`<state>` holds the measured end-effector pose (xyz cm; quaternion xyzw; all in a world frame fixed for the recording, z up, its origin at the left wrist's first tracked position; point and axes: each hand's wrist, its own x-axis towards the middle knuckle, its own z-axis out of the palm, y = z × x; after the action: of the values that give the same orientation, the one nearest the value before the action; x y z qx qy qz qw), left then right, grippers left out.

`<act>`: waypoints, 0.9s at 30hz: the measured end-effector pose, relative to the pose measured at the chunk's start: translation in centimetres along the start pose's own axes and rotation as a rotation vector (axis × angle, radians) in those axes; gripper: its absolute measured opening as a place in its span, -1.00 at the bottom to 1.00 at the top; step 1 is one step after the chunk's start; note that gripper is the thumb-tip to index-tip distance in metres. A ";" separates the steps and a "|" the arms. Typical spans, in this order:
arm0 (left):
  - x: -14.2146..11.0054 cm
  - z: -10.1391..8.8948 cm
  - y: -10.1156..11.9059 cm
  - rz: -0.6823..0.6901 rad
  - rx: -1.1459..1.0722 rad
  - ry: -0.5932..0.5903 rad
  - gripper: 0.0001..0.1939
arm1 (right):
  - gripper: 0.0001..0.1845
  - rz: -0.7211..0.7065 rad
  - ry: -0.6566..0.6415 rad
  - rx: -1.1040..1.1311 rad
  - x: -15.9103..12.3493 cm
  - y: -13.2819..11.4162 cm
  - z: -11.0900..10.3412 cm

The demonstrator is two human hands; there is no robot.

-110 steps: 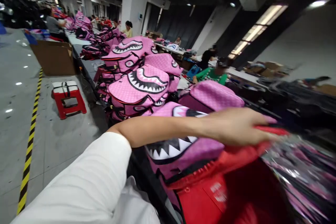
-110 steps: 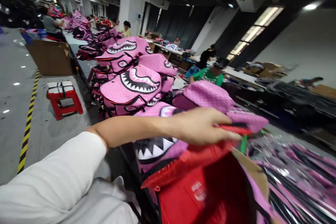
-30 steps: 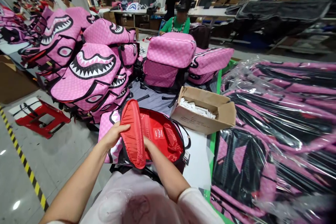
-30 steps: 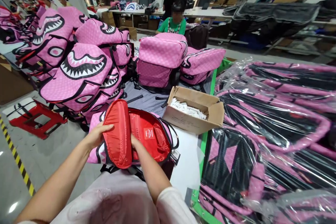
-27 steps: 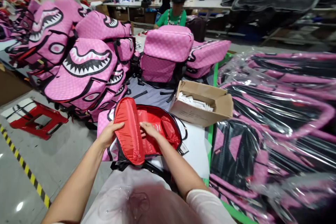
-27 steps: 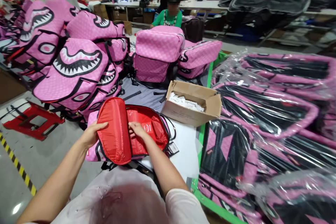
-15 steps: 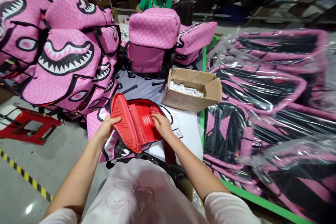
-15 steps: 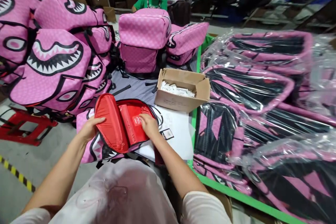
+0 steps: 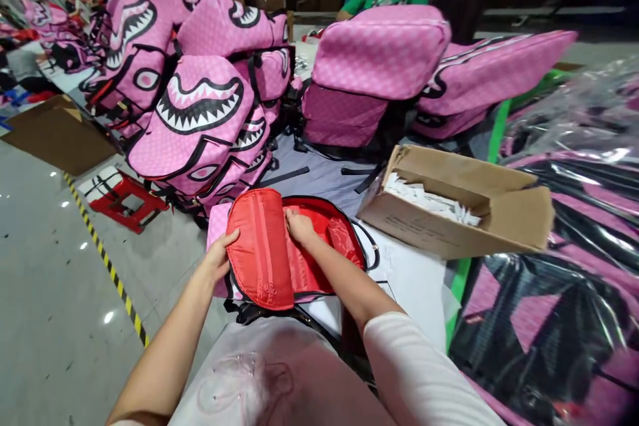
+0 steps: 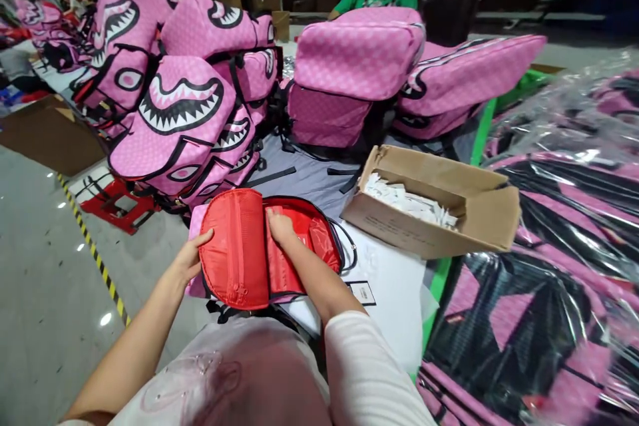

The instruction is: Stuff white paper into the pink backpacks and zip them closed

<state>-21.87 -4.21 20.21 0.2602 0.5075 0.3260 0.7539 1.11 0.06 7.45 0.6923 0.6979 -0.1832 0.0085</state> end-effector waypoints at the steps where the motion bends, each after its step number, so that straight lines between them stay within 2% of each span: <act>1: 0.1 -0.2 -0.2 0.003 -0.015 0.003 -0.70 | -0.60 0.028 0.012 -0.021 0.2 -0.2 0.2; 6: 1.1 -0.6 -0.7 0.025 -0.052 -0.003 -0.73 | -0.62 0.103 0.062 -0.108 1.1 -1.2 0.8; 11: 1.7 -1.2 -0.7 0.023 -0.031 -0.023 -0.66 | -0.62 -0.013 0.076 -0.126 1.3 0.1 0.6; 14: 1.5 -1.4 -0.7 0.015 0.014 -0.043 -0.56 | -0.63 -0.046 0.095 -0.105 2.5 0.8 -0.1; 17: 1.0 -1.4 -0.7 -0.010 0.074 -0.087 -0.46 | -0.64 0.001 0.121 -0.059 4.1 0.1 -0.6; 20: 0.3 -1.5 -0.4 -0.016 0.131 -0.108 -0.44 | -0.65 0.070 0.143 0.006 4.3 -1.2 -1.0; 22: 0.2 -1.4 0.0 0.005 0.160 -0.065 -0.43 | -0.67 0.094 0.179 0.052 3.3 -1.2 -1.5; 24: 0.5 -1.3 0.6 0.024 0.180 -0.022 -0.42 | -0.67 0.095 0.238 0.080 1.2 0.4 -2.0; 26: 1.0 -1.1 1.1 0.024 0.199 -0.027 -0.39 | -0.64 0.136 0.349 0.125 -2.4 4.1 -2.2; 27: 1.2 -1.0 1.4 0.019 0.214 -0.040 -0.38 | -0.61 0.215 0.417 0.161 -4.8 6.5 -2.1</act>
<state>-22.77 -2.38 20.15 0.3504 0.5218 0.2718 0.7288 8.10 -4.20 9.08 0.7838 0.5901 -0.0896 -0.1715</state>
